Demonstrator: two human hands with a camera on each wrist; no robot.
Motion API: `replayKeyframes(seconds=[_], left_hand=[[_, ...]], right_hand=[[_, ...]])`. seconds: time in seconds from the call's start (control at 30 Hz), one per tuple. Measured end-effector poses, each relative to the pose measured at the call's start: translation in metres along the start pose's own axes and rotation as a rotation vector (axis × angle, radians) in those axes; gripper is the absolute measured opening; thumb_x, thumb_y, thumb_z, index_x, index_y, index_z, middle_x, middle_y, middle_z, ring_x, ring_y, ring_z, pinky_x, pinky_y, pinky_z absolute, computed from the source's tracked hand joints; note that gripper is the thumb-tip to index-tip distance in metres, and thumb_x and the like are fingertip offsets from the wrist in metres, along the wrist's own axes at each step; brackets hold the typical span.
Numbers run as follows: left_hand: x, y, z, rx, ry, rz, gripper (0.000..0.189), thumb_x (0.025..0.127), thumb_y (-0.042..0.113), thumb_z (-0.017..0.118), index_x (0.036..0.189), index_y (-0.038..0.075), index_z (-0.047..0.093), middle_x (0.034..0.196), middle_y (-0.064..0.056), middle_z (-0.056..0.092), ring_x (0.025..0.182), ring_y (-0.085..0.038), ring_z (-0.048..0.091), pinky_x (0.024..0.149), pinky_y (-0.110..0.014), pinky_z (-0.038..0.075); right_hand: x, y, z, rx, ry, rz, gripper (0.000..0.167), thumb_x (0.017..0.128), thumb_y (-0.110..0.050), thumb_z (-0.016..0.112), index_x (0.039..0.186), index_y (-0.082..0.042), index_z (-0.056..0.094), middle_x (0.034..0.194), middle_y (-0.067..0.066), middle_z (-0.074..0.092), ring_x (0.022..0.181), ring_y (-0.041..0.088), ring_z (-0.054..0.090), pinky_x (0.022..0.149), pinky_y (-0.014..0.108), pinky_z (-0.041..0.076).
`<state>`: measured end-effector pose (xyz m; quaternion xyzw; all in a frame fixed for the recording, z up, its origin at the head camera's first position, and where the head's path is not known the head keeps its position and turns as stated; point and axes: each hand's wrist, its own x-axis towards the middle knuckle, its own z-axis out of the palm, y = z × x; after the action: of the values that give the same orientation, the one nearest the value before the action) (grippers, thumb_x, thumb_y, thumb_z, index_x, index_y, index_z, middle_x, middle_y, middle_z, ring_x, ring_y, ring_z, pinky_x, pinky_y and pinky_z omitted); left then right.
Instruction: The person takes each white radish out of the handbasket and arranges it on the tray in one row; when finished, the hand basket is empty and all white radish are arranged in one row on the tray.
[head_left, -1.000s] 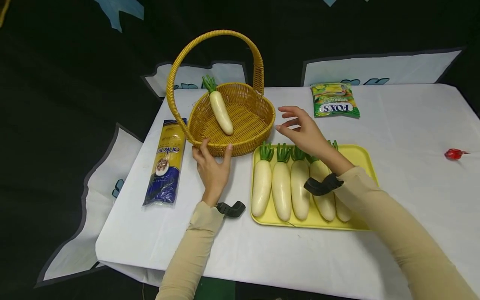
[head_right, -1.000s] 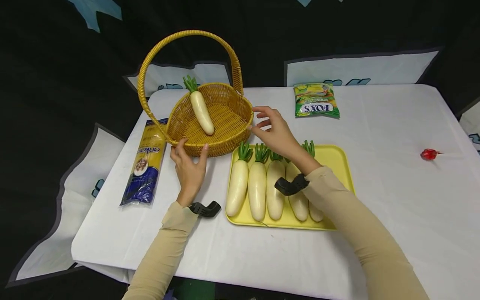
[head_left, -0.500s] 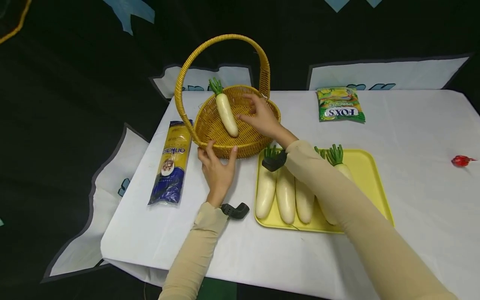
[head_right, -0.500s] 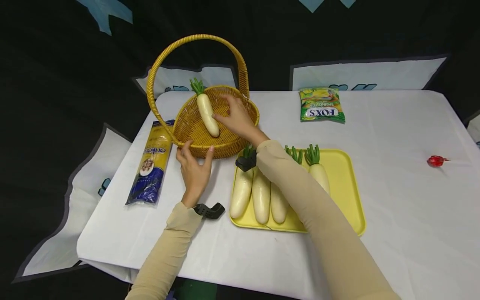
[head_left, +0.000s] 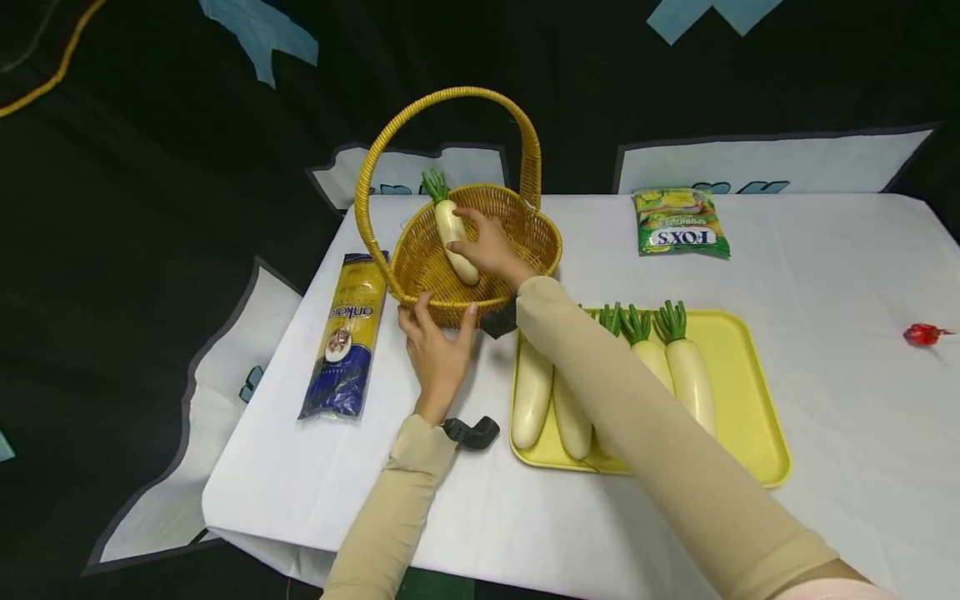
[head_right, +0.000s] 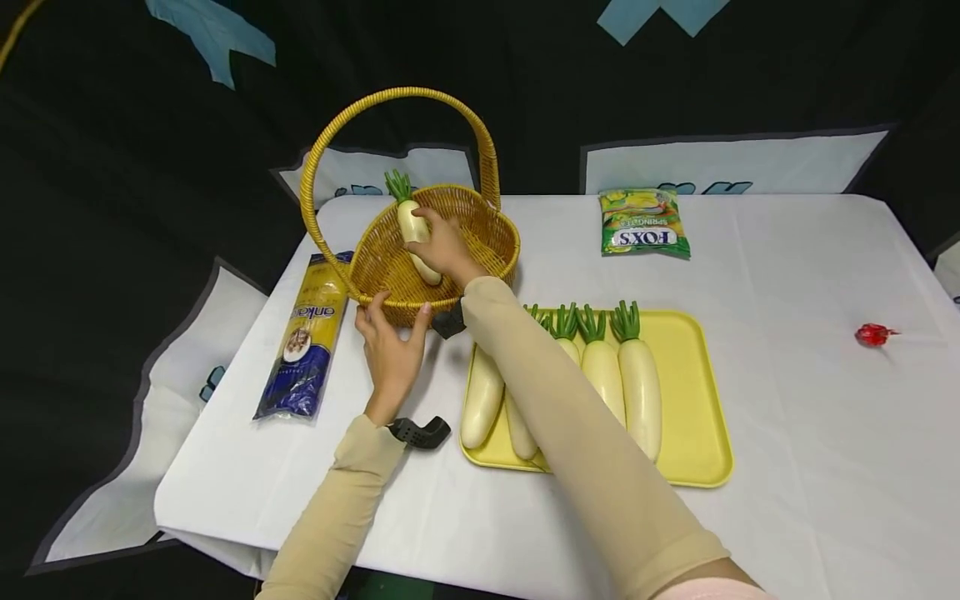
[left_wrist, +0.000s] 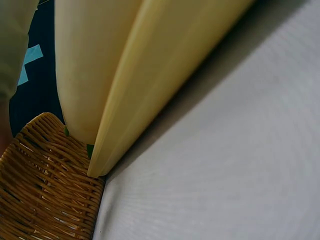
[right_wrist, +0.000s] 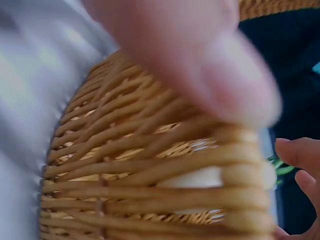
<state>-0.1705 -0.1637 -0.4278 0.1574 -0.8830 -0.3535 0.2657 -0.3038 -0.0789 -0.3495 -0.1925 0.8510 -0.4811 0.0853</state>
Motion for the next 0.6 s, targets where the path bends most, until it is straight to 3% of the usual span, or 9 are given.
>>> replayKeyframes(seconds=[0.23,0.33,0.43,0.6], left_hand=[[-0.001,-0.002,0.001,0.004,0.027,0.005,0.07,0.079,0.065,0.051,0.131,0.021,0.033,0.141,-0.025,0.018,0.104,-0.047,0.047,0.086,-0.055,0.038],[-0.001,-0.001,0.001,0.003,0.015,-0.004,0.071,0.078,0.065,0.051,0.131,0.021,0.033,0.141,-0.025,0.018,0.105,-0.047,0.047,0.087,-0.055,0.038],[-0.001,-0.001,0.001,-0.001,0.008,-0.001,0.071,0.078,0.064,0.051,0.131,0.021,0.033,0.142,-0.025,0.018,0.106,-0.047,0.047,0.087,-0.055,0.038],[-0.001,0.0,0.001,-0.004,0.0,0.001,0.07,0.079,0.063,0.052,0.132,0.021,0.032,0.143,-0.025,0.015,0.108,-0.047,0.046,0.089,-0.055,0.037]], right_hand=[[0.004,0.006,0.011,-0.083,-0.065,0.027,0.053,0.089,-0.019,0.057,0.138,-0.021,0.036,0.141,0.015,0.039,0.138,0.035,0.014,0.102,0.049,0.034],[0.005,0.013,0.013,-0.131,-0.122,0.041,0.055,0.089,-0.014,0.056,0.138,-0.024,0.035,0.138,0.018,0.041,0.135,0.034,0.021,0.098,0.045,0.038],[0.004,0.019,0.014,-0.144,-0.138,0.045,0.057,0.087,-0.011,0.056,0.138,-0.025,0.036,0.133,0.02,0.042,0.123,0.031,0.035,0.089,0.042,0.042],[0.005,0.022,0.015,-0.184,-0.158,-0.005,0.062,0.082,-0.005,0.054,0.138,-0.024,0.037,0.13,0.021,0.044,0.107,0.029,0.041,0.079,0.036,0.04]])
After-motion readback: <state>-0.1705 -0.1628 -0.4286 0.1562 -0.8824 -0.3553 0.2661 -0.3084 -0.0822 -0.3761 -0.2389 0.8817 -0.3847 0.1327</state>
